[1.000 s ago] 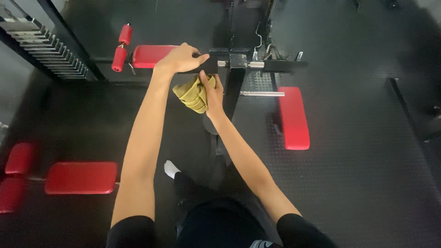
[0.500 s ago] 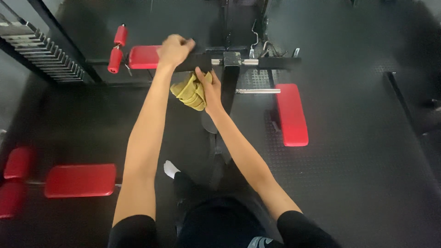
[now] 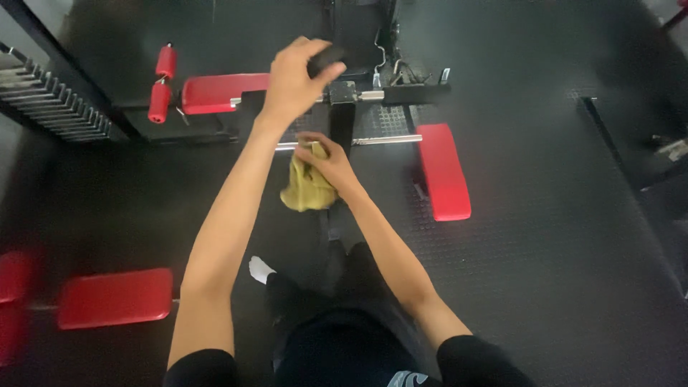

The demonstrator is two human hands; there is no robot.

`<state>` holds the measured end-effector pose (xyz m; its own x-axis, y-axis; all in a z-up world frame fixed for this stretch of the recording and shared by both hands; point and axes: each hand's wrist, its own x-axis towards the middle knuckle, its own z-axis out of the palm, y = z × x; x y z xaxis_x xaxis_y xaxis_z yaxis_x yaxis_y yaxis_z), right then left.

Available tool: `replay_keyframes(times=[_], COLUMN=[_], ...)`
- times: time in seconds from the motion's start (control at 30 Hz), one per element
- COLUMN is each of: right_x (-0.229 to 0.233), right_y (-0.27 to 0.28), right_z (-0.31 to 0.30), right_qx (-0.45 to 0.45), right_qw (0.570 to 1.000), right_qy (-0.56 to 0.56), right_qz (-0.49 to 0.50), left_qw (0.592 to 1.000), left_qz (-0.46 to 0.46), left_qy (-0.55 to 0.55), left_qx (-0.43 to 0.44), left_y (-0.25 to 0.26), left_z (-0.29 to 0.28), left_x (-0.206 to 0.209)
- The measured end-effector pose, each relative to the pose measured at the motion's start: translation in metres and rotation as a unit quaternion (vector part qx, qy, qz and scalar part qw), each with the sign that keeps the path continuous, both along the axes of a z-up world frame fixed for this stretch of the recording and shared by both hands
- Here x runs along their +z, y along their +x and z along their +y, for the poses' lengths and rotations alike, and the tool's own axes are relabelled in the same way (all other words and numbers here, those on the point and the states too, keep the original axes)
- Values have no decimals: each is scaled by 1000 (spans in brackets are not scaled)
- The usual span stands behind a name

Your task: Wiping down gym machines and benches with a yellow cleaning cloth.

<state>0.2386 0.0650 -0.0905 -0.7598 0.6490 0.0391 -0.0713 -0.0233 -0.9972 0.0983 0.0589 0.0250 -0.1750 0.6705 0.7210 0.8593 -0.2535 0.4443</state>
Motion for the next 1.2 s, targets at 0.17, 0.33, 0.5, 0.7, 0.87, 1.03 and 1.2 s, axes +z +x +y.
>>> replay_keyframes(times=[0.17,0.33,0.5,0.7,0.87,1.03,1.2], right_x=[-5,-4,28,13,4,-11,8], right_y=[40,57,76,85,87,86,86], right_z=[15,53,63,78,89,102,94], right_qx=[-110,-226,-262,-294,-306,-363,-338], right_qw=[989,962,959,947,946,922,936], right_qy=[70,73,72,36,96,132,71], right_qz=[67,134,79,119,57,16,72], left_qw=[989,950,978,970,963,954,957], left_qz=[-90,-217,-80,-103,-72,21,-26], left_qy=[-29,-130,-137,-153,-205,-278,-249], left_qx=[-116,-183,-136,-156,-160,-107,-145], left_y=[28,64,66,65,78,93,78], left_z=[22,39,59,65,72,55,66], left_x=[-16,-15,-19,-22,-26,-9,-21])
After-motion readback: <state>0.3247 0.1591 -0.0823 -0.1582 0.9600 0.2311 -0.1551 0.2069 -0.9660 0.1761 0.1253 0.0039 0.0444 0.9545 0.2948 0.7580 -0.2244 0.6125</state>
